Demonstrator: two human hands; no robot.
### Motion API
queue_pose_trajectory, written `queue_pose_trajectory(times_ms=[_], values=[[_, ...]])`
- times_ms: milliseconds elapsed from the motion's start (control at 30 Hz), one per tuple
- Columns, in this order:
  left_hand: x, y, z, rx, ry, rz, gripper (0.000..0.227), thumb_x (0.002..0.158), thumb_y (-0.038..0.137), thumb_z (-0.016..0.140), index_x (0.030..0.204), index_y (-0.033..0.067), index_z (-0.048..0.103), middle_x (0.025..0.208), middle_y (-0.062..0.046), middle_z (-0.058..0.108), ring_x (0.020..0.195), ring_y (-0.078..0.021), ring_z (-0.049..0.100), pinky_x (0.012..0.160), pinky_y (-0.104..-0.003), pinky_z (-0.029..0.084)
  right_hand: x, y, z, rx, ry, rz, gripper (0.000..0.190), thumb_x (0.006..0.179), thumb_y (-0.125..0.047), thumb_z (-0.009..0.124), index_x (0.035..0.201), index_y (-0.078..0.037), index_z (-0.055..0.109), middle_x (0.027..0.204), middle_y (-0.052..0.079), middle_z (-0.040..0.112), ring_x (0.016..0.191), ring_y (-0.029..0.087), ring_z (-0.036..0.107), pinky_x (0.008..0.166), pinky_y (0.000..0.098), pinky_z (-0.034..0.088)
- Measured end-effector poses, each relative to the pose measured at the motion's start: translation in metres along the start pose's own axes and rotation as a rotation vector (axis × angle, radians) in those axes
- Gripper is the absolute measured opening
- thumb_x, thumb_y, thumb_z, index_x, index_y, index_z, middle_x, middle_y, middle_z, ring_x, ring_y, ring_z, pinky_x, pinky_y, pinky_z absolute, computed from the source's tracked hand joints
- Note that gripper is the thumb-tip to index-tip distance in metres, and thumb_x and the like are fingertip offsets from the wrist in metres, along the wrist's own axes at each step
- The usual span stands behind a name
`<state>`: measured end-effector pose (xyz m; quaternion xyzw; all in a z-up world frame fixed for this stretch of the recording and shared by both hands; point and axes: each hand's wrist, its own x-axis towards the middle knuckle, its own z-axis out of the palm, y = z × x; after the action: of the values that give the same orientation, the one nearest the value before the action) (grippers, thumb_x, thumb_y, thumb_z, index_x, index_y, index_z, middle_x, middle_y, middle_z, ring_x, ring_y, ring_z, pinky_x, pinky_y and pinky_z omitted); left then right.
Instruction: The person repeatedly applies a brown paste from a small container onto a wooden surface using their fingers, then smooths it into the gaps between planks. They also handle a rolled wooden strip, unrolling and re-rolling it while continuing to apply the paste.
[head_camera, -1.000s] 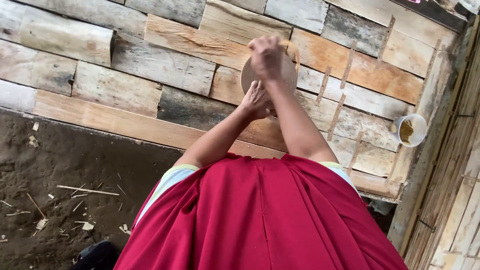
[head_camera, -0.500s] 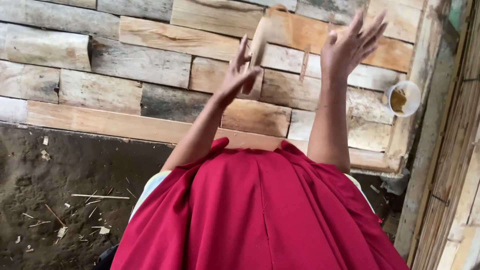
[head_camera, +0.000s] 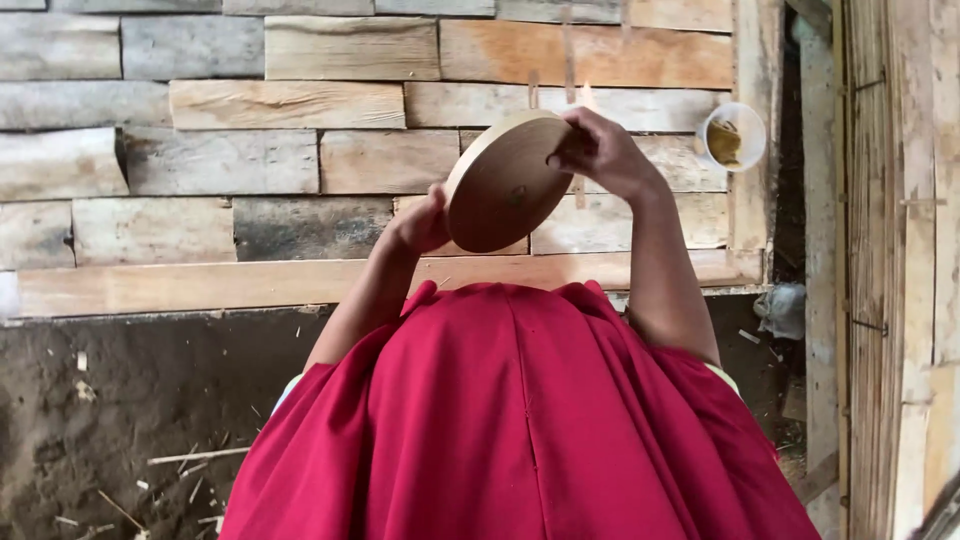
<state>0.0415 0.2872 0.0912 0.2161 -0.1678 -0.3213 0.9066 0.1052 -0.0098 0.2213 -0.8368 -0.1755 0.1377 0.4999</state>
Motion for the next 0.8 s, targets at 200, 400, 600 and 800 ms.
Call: queue_pose_trajectory(times_ms=[200, 400, 600, 800], values=[[0.001, -0.012, 0.032, 0.028, -0.025, -0.071, 0.067, 0.104, 0.056, 0.043, 0.142, 0.0039, 0.058, 0.132, -0.023, 0.066, 0.126, -0.0333, 0.060, 0.117, -0.056, 0.035, -0.055, -0.009, 0.006, 0.231, -0.016, 0.202, 0.047, 0.091, -0.023, 0.081, 0.131, -0.012, 0.058, 0.101, 0.008, 0.065, 0.086, 0.017, 0.057, 0.073, 0.0320, 0.053], [-0.001, -0.015, 0.053, 0.042, -0.024, -0.124, 0.065, 0.103, 0.052, 0.046, 0.141, 0.0010, 0.058, 0.130, -0.025, 0.066, 0.120, -0.0345, 0.063, 0.113, -0.057, 0.038, -0.077, -0.003, 0.000, 0.212, -0.002, 0.198, 0.065, 0.083, -0.054, 0.080, 0.133, -0.017, 0.063, 0.103, 0.002, 0.063, 0.086, 0.012, 0.049, 0.071, 0.0250, 0.039], [-0.006, -0.013, 0.065, 0.044, 0.006, -0.129, 0.063, 0.102, 0.048, 0.050, 0.139, -0.0018, 0.057, 0.127, -0.026, 0.067, 0.115, -0.0357, 0.065, 0.109, -0.059, 0.042, -0.108, -0.009, -0.048, 0.158, 0.193, 0.267, 0.027, 0.105, -0.027, 0.070, 0.118, -0.003, 0.068, 0.101, 0.015, 0.063, 0.096, 0.027, 0.059, 0.091, 0.0385, 0.049], [-0.015, -0.007, 0.072, 0.035, 0.050, -0.130, 0.061, 0.101, 0.044, 0.053, 0.138, -0.0047, 0.057, 0.124, -0.028, 0.067, 0.109, -0.0368, 0.068, 0.105, -0.060, 0.045, -0.155, 0.114, -0.109, -0.643, 0.138, 0.862, 0.033, 0.081, -0.068, 0.067, 0.098, -0.043, 0.079, 0.107, -0.002, 0.076, 0.105, 0.036, 0.069, 0.089, 0.0443, 0.055]])
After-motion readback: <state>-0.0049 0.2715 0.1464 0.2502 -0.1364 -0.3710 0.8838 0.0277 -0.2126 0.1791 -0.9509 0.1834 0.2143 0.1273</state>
